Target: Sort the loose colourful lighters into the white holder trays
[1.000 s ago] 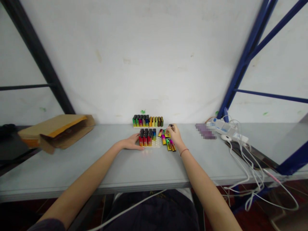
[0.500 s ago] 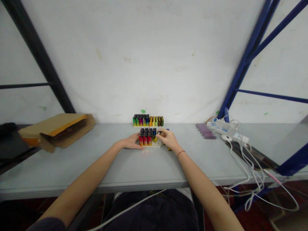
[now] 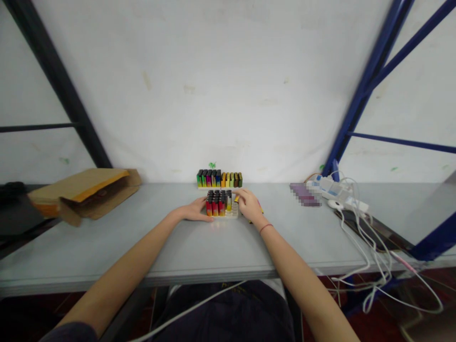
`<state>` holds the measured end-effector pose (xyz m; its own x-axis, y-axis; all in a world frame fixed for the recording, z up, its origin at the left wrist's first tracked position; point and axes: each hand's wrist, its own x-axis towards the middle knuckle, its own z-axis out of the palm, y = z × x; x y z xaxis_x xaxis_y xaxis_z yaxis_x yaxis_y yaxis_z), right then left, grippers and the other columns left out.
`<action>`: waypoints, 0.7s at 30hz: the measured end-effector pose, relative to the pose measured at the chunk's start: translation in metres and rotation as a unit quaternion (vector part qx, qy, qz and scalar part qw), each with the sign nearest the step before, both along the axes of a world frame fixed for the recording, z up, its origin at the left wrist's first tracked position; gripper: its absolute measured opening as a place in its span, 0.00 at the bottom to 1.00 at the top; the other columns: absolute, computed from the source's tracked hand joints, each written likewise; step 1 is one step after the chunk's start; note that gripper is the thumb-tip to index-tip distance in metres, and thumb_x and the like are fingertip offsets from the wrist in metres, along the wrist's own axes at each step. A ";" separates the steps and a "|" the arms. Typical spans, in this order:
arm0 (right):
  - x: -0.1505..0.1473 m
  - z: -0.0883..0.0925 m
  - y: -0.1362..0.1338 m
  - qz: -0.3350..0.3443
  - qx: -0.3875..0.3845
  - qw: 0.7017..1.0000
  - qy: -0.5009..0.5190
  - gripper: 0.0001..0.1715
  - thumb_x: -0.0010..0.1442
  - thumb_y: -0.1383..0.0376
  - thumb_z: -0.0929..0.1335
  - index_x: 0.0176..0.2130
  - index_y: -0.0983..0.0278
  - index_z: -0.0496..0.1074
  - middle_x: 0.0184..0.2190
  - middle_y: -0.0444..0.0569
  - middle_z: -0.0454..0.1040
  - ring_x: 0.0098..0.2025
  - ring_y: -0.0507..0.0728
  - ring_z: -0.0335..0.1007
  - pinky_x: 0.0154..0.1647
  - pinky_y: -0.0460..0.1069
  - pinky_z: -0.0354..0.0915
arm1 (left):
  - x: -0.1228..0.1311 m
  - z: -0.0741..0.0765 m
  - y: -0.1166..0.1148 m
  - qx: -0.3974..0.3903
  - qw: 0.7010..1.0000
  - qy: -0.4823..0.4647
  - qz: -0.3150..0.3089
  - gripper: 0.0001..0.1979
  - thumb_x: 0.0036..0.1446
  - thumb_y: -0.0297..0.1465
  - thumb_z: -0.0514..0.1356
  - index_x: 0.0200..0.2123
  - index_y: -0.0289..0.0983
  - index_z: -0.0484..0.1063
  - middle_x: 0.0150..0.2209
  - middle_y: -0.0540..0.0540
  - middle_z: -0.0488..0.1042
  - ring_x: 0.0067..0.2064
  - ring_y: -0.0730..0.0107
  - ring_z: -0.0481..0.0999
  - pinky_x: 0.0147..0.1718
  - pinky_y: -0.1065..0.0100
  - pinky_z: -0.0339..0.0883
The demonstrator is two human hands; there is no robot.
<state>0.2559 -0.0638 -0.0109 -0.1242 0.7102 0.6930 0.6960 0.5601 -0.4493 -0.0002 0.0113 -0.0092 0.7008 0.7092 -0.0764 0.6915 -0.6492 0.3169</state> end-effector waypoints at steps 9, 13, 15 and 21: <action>0.014 0.004 -0.004 -0.206 -0.179 0.933 -0.235 0.20 0.62 0.55 0.63 0.33 0.67 0.76 0.36 0.57 0.74 0.39 0.60 0.69 0.41 0.50 0.59 | 0.001 0.002 -0.001 -0.002 1.000 0.005 -0.001 0.55 0.43 0.60 0.59 0.65 0.30 0.51 0.68 0.34 0.47 0.67 0.48 0.49 0.64 0.59 0.45; 0.003 0.006 -0.006 -0.235 -0.205 0.905 -0.290 0.17 0.61 0.59 0.64 0.38 0.68 0.76 0.38 0.59 0.75 0.41 0.61 0.69 0.40 0.50 0.59 | 0.001 0.003 -0.002 -0.004 1.000 0.008 0.000 0.54 0.43 0.59 0.59 0.65 0.30 0.52 0.68 0.34 0.47 0.67 0.48 0.49 0.64 0.60 0.44; 0.000 0.006 -0.006 -0.239 -0.223 0.896 -0.301 0.17 0.61 0.59 0.63 0.36 0.69 0.76 0.38 0.61 0.75 0.41 0.62 0.70 0.39 0.50 0.59 | 0.001 0.003 -0.003 -0.005 1.000 0.009 0.000 0.55 0.43 0.59 0.59 0.65 0.29 0.52 0.68 0.34 0.47 0.67 0.48 0.49 0.65 0.60 0.44; 0.004 0.002 -0.002 -0.203 -0.225 0.922 -0.241 0.14 0.58 0.61 0.64 0.31 0.67 0.74 0.32 0.58 0.75 0.34 0.59 0.70 0.32 0.49 0.56 | 0.001 0.002 -0.001 -0.003 1.000 0.009 -0.003 0.55 0.43 0.59 0.59 0.65 0.29 0.52 0.68 0.33 0.47 0.67 0.47 0.49 0.64 0.58 0.44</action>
<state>0.2604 -0.0656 -0.0092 -0.0004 0.9682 0.2501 0.9867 0.0411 -0.1574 0.0012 0.0099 -0.0072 0.7032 0.7048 -0.0934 0.6936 -0.6511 0.3084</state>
